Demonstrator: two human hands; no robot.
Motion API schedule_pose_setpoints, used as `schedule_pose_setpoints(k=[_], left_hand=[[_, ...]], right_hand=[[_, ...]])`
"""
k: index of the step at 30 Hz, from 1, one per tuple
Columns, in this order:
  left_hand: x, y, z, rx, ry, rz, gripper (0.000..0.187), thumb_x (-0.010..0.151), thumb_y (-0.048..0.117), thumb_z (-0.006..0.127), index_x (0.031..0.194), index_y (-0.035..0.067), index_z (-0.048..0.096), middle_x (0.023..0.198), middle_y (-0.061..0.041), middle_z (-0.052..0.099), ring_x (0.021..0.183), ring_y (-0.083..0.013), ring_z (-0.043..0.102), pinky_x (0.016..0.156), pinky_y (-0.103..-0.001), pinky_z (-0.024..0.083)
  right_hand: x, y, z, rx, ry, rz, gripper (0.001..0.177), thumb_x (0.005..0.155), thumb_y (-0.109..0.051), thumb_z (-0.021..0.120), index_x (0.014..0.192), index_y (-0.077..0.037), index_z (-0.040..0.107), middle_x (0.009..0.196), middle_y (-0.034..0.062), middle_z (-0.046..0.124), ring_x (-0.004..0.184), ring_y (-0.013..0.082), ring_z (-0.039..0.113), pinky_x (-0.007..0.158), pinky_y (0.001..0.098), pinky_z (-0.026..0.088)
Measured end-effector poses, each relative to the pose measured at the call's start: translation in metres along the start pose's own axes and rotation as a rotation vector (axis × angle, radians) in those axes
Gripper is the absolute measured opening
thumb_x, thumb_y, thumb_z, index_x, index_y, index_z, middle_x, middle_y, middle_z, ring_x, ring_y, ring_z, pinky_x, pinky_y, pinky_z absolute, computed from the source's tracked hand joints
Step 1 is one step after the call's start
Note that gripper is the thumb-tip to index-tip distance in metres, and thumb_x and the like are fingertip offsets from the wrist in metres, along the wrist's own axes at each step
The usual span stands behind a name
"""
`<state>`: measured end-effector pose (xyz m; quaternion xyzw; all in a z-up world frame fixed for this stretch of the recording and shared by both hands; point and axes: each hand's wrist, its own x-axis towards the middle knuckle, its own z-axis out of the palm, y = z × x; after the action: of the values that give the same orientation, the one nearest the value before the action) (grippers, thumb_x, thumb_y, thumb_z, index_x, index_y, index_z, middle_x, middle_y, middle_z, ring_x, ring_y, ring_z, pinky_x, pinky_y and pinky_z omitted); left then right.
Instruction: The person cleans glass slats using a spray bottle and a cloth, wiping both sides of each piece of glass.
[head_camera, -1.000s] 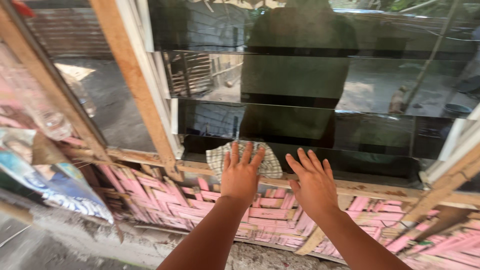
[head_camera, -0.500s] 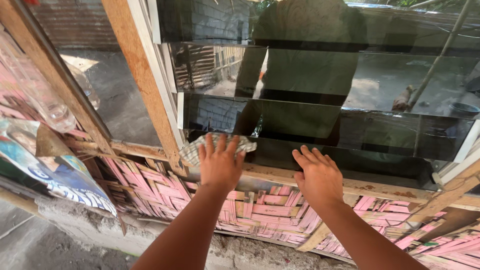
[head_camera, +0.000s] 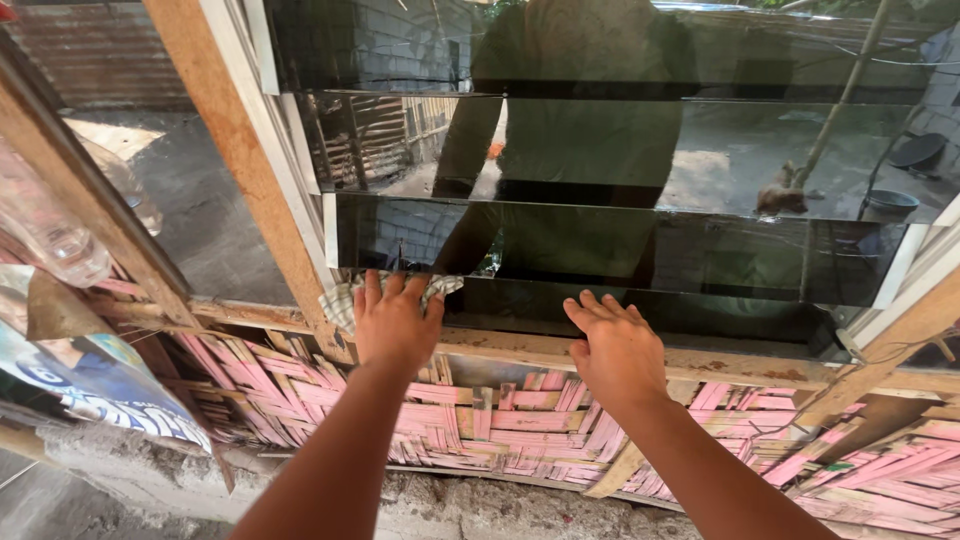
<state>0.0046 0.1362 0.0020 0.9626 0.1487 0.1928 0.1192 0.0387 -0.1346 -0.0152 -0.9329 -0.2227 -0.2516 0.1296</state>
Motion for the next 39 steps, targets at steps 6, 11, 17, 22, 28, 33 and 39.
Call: schedule_pose_setpoints(k=[6, 11, 17, 22, 28, 33, 39], left_hand=[[-0.013, 0.017, 0.015, -0.006, 0.027, 0.104, 0.053, 0.099, 0.047, 0.043, 0.146, 0.024, 0.053, 0.155, -0.009, 0.045, 0.151, -0.0384, 0.023, 0.122, -0.054, 0.012], [-0.001, -0.013, 0.006, -0.022, -0.015, 0.110, 0.054, 0.101, 0.051, 0.041, 0.147, 0.024, 0.052, 0.157, -0.010, 0.043, 0.151, -0.0387, 0.021, 0.123, -0.052, 0.012], [0.003, -0.017, 0.015, 0.077, 0.034, 0.022, 0.052, 0.101, 0.047, 0.040, 0.148, 0.027, 0.050, 0.158, -0.011, 0.042, 0.153, -0.0402, 0.020, 0.124, -0.050, 0.012], [-0.018, 0.032, 0.033, 0.047, 0.067, 0.129, 0.056, 0.098, 0.049, 0.042, 0.149, 0.027, 0.047, 0.157, -0.008, 0.041, 0.150, -0.0407, 0.021, 0.121, -0.052, 0.013], [-0.030, 0.045, 0.021, -0.080, 0.039, 0.174, 0.054, 0.099, 0.048, 0.045, 0.148, 0.028, 0.051, 0.158, -0.007, 0.043, 0.152, -0.0394, 0.024, 0.124, -0.050, 0.017], [-0.010, 0.012, 0.011, 0.015, 0.028, 0.088, 0.056, 0.099, 0.049, 0.044, 0.151, 0.027, 0.049, 0.160, -0.010, 0.040, 0.153, -0.0421, 0.020, 0.120, -0.053, 0.013], [-0.011, 0.025, 0.024, 0.058, 0.060, 0.011, 0.053, 0.099, 0.046, 0.042, 0.148, 0.027, 0.050, 0.159, -0.011, 0.040, 0.152, -0.0427, 0.017, 0.121, -0.055, 0.010]], right_hand=[[0.001, 0.000, 0.001, 0.007, -0.005, 0.017, 0.054, 0.078, -0.009, 0.067, 0.131, -0.018, 0.067, 0.142, 0.0060, 0.060, 0.132, 0.0284, 0.056, 0.114, 0.0438, 0.040], [0.000, 0.001, 0.001, 0.009, -0.007, 0.014, 0.053, 0.079, -0.008, 0.068, 0.131, -0.018, 0.067, 0.142, 0.0051, 0.061, 0.132, 0.0276, 0.055, 0.114, 0.0437, 0.039], [0.001, 0.000, -0.001, 0.049, -0.018, 0.038, 0.054, 0.077, -0.008, 0.070, 0.130, -0.018, 0.068, 0.143, 0.0045, 0.060, 0.132, 0.0281, 0.055, 0.114, 0.0426, 0.039], [0.002, -0.002, -0.002, 0.057, -0.009, 0.055, 0.053, 0.075, -0.008, 0.072, 0.128, -0.019, 0.070, 0.141, 0.0037, 0.062, 0.131, 0.0279, 0.056, 0.113, 0.0423, 0.041], [0.003, -0.005, -0.006, 0.061, -0.005, 0.084, 0.054, 0.075, -0.006, 0.071, 0.127, -0.021, 0.071, 0.141, 0.0021, 0.062, 0.130, 0.0282, 0.057, 0.113, 0.0414, 0.042], [0.004, -0.005, -0.007, 0.081, -0.035, 0.101, 0.053, 0.076, -0.006, 0.072, 0.127, -0.020, 0.071, 0.142, 0.0019, 0.060, 0.133, 0.0262, 0.055, 0.114, 0.0412, 0.040], [0.005, -0.005, -0.009, 0.098, -0.078, 0.127, 0.055, 0.076, -0.006, 0.073, 0.128, -0.021, 0.070, 0.144, 0.0007, 0.059, 0.135, 0.0247, 0.053, 0.115, 0.0398, 0.039]])
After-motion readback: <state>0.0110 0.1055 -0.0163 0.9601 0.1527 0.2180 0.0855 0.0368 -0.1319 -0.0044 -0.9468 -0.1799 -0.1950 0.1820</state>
